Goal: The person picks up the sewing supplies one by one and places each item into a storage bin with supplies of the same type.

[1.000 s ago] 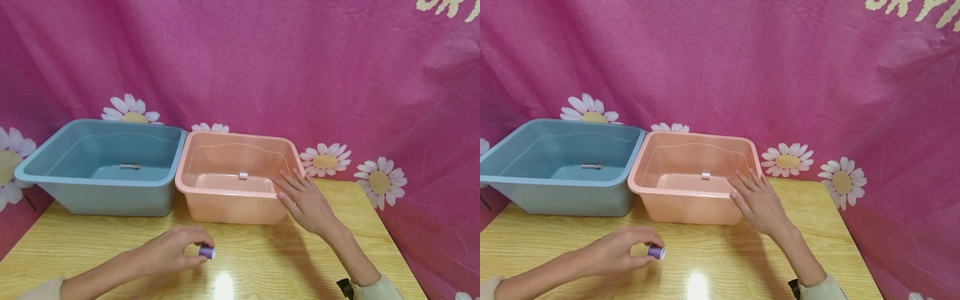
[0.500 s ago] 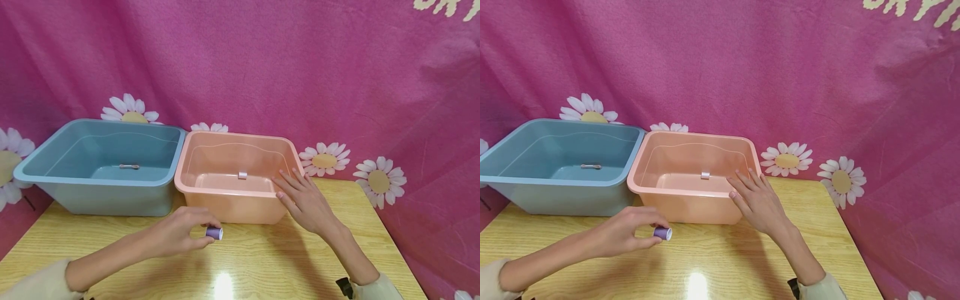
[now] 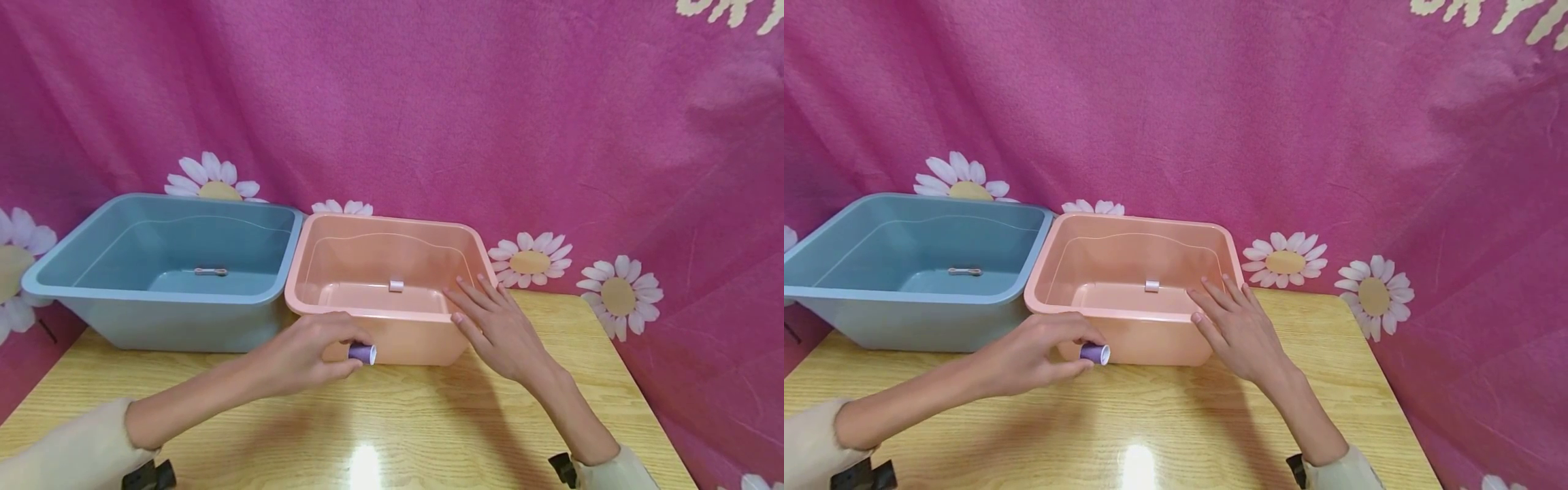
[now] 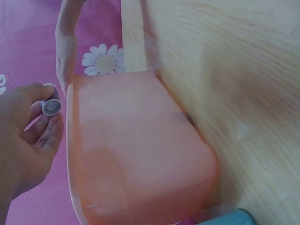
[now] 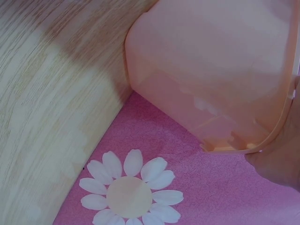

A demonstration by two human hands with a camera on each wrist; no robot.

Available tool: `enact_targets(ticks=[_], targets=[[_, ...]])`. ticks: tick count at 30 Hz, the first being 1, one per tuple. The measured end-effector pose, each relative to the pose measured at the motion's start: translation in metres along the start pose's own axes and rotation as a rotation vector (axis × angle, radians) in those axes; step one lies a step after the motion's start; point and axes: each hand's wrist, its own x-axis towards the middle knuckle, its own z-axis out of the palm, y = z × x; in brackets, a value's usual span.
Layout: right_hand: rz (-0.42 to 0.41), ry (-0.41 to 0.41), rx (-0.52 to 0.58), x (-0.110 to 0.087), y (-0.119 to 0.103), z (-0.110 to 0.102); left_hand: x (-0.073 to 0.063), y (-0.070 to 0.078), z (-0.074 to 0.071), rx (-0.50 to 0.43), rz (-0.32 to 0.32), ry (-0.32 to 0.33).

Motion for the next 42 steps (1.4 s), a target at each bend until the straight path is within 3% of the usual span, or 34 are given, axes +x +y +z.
enact_targets(ticks=[15,22,28,37,42], targets=[[-0.002,-0.003,-0.003,-0.001,0.0,0.0,0.02,-0.003,-0.003,0.012,-0.094,0.032],[0.003,-0.013,-0.005,-0.001,0.001,0.001,0.028,-0.009,-0.004,0.003,-0.099,0.085],[0.005,-0.018,-0.005,-0.001,0.001,0.001,0.037,-0.01,-0.005,-0.021,-0.181,0.073],[0.004,-0.013,-0.007,-0.001,0.001,0.0,0.049,-0.016,-0.005,-0.007,-0.204,0.106],[0.005,-0.009,-0.009,0.0,0.001,0.001,0.057,-0.018,-0.006,0.003,-0.243,0.085]])
